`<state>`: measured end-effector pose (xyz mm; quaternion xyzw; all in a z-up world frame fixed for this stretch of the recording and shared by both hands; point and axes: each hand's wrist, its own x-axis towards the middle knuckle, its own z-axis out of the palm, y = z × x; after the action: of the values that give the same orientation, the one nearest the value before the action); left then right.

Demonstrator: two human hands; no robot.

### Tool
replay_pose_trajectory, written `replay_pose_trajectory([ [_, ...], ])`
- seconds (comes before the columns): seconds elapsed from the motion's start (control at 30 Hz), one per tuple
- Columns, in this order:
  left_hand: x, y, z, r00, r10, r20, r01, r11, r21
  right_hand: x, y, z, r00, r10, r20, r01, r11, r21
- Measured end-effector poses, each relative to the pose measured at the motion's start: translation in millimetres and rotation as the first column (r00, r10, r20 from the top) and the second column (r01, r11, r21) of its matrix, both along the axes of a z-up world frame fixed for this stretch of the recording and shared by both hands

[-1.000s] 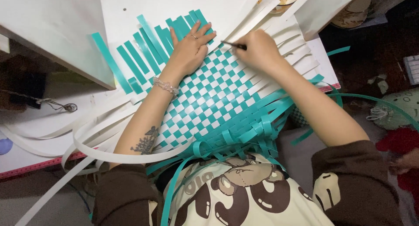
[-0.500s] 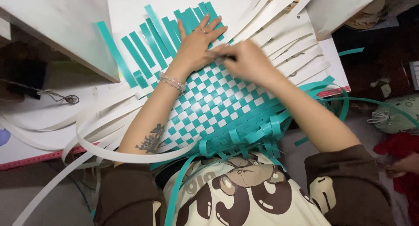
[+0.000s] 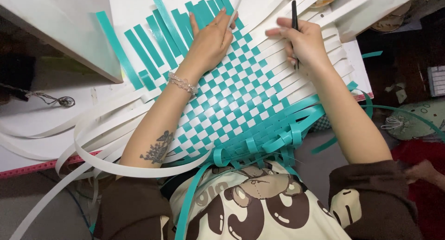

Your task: Weaving teal and white plastic strips together to create a patterned material, using a small tool to assist in positioning.

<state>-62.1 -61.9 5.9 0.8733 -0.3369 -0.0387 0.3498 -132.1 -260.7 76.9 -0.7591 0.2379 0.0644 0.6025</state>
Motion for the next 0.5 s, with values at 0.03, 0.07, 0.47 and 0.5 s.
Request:
replay_pose_trajectory([
  [0.03,0,0,-1,1.000,0.015,-0.008,-0.015,0.999,0.031,1,2,-1,0.998,-0.002,0.065,0.003,1.000,-0.018],
  [0.07,1,-1,-2,0.999,0.030,-0.016,-0.029,0.998,0.062,2,5,-2,0.992,-0.002,0.129,0.007,0.999,-0.036],
  [0.47,-3,4,12,0.998,-0.001,-0.061,-0.001,1.000,-0.025,22,-5,-32,0.974,-0.179,0.142,0.104,0.902,0.420],
  [0.5,-3,4,13,0.998,0.001,-0.056,-0.003,1.000,-0.025,21,-1,-32,0.973,-0.177,0.147,0.100,0.902,0.420],
])
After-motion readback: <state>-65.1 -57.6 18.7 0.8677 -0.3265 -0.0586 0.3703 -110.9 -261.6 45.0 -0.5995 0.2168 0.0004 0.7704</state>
